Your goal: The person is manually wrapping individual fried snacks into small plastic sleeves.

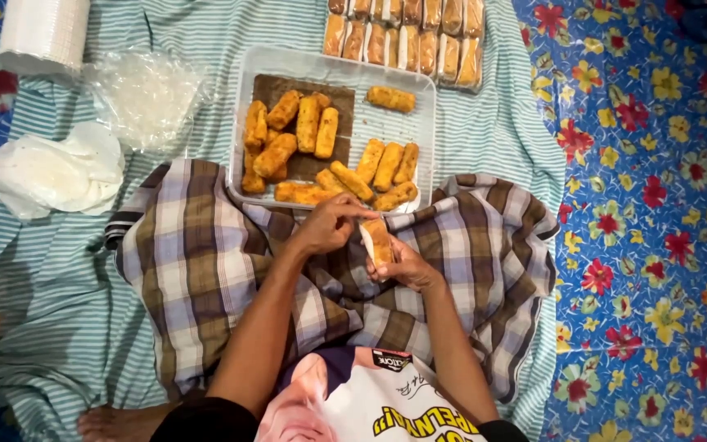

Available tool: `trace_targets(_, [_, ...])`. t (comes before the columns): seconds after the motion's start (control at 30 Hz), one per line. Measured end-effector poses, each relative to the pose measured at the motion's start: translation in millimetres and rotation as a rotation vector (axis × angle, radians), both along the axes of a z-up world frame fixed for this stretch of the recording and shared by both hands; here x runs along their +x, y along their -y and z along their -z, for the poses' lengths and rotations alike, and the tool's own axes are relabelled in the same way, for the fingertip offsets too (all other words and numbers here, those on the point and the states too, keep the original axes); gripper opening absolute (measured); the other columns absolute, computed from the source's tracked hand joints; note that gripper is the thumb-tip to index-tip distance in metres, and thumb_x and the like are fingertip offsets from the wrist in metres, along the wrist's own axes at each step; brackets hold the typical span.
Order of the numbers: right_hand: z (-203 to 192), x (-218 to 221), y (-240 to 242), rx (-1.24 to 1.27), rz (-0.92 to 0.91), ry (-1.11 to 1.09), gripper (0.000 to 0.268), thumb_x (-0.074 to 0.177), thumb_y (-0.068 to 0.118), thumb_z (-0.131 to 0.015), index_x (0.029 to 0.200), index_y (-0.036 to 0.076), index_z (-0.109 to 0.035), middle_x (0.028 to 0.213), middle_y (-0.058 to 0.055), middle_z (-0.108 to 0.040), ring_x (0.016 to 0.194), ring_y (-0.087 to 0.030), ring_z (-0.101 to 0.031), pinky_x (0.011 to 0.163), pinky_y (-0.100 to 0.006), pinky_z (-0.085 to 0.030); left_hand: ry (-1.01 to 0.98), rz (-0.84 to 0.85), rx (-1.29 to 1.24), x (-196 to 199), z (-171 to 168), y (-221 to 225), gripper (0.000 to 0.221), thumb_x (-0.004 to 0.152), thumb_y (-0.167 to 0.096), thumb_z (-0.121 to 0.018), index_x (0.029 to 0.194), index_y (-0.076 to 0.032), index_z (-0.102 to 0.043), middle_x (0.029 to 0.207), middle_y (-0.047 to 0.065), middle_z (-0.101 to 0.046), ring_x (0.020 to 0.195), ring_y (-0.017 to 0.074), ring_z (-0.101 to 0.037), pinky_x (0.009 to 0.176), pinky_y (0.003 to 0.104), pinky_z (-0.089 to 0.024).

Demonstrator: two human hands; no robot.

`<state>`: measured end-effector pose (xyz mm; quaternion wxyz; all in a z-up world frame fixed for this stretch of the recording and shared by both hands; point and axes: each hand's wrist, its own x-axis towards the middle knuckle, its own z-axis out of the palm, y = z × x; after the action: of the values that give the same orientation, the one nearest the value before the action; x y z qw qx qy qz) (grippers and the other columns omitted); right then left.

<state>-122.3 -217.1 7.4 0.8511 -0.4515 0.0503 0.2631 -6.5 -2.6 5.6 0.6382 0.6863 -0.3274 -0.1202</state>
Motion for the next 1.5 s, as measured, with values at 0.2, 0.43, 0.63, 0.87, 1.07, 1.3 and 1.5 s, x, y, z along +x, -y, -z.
trace_targets(0.2, [10, 0, 3, 0.011, 0.004, 0.001, 0.077, 0.066, 0.001, -0.085, 0.134, 0.007, -0.051, 0.08, -0.021, -0.067, 0.069, -0.029, -0.074, 0.08, -0.046, -0.06, 0.012, -0.015, 0.017, 3, 1, -1, 0.044, 0.077, 0.01, -0.059, 0.105, -0.016, -0.081, 0.105, 0.015, -0.069, 0.099, 0.0378, -0.069, 0.09, 0.044, -0.055])
trace_targets(0.43, [4, 0, 2, -0.019, 0.003, 0.011, 0.075, 0.068, 0.004, -0.085, 0.135, 0.008, -0.051, 0.081, -0.019, -0.068, 0.07, -0.027, -0.074, 0.081, -0.045, -0.06, 0.013, -0.051, 0.026, 6, 10, -1, 0.036, 0.076, 0.008, -0.063, 0.097, -0.015, -0.08, 0.106, 0.01, -0.071, 0.098, 0.033, -0.07, 0.089, 0.04, -0.056])
trace_targets(0.63, [9, -3, 2, -0.017, -0.021, 0.002, 0.077, 0.067, 0.003, -0.084, 0.136, 0.007, -0.051, 0.082, -0.021, -0.066, 0.07, -0.029, -0.073, 0.077, -0.044, -0.06, 0.019, -0.018, 0.005, 3, 0, -2, 0.039, 0.077, 0.01, -0.059, 0.099, -0.014, -0.081, 0.103, 0.014, -0.071, 0.097, 0.0355, -0.07, 0.089, 0.041, -0.055])
trace_targets(0.87, [8, -4, 3, -0.021, -0.023, -0.002, 0.078, 0.067, 0.005, -0.085, 0.137, 0.009, -0.05, 0.083, -0.02, -0.067, 0.07, -0.027, -0.073, 0.074, -0.041, -0.06, 0.018, -0.017, -0.002, 0, -5, -4, 0.04, 0.078, 0.01, -0.057, 0.1, -0.013, -0.08, 0.102, 0.014, -0.072, 0.099, 0.0365, -0.07, 0.091, 0.042, -0.054])
trace_targets(1.07, [1, -4, 1, -0.019, -0.017, -0.004, 0.076, 0.068, 0.006, -0.085, 0.136, 0.008, -0.051, 0.083, -0.02, -0.067, 0.071, -0.028, -0.073, 0.075, -0.042, -0.06, 0.009, -0.042, 0.028, 4, 6, -4, 0.031, 0.077, 0.006, -0.062, 0.094, -0.014, -0.079, 0.102, 0.009, -0.071, 0.096, 0.0312, -0.07, 0.085, 0.037, -0.056])
trace_targets(1.3, [10, -3, 2, -0.025, -0.018, -0.008, 0.077, 0.066, 0.005, -0.086, 0.135, 0.009, -0.053, 0.082, -0.019, -0.068, 0.071, -0.027, -0.074, 0.076, -0.042, -0.061, 0.009, -0.023, 0.015, 1, -8, -3, 0.032, 0.079, 0.008, -0.06, 0.095, -0.011, -0.079, 0.102, 0.014, -0.07, 0.096, 0.0356, -0.069, 0.082, 0.039, -0.056])
trace_targets(1.5, [16, -1, 6, 0.008, -0.018, 0.007, 0.077, 0.069, 0.006, -0.085, 0.137, 0.008, -0.05, 0.083, -0.021, -0.067, 0.071, -0.03, -0.073, 0.077, -0.044, -0.06, -0.023, -0.01, 0.021, 0, -5, -1, 0.033, 0.08, 0.004, -0.064, 0.103, -0.012, -0.08, 0.105, 0.015, -0.071, 0.099, 0.0374, -0.069, 0.085, 0.042, -0.056])
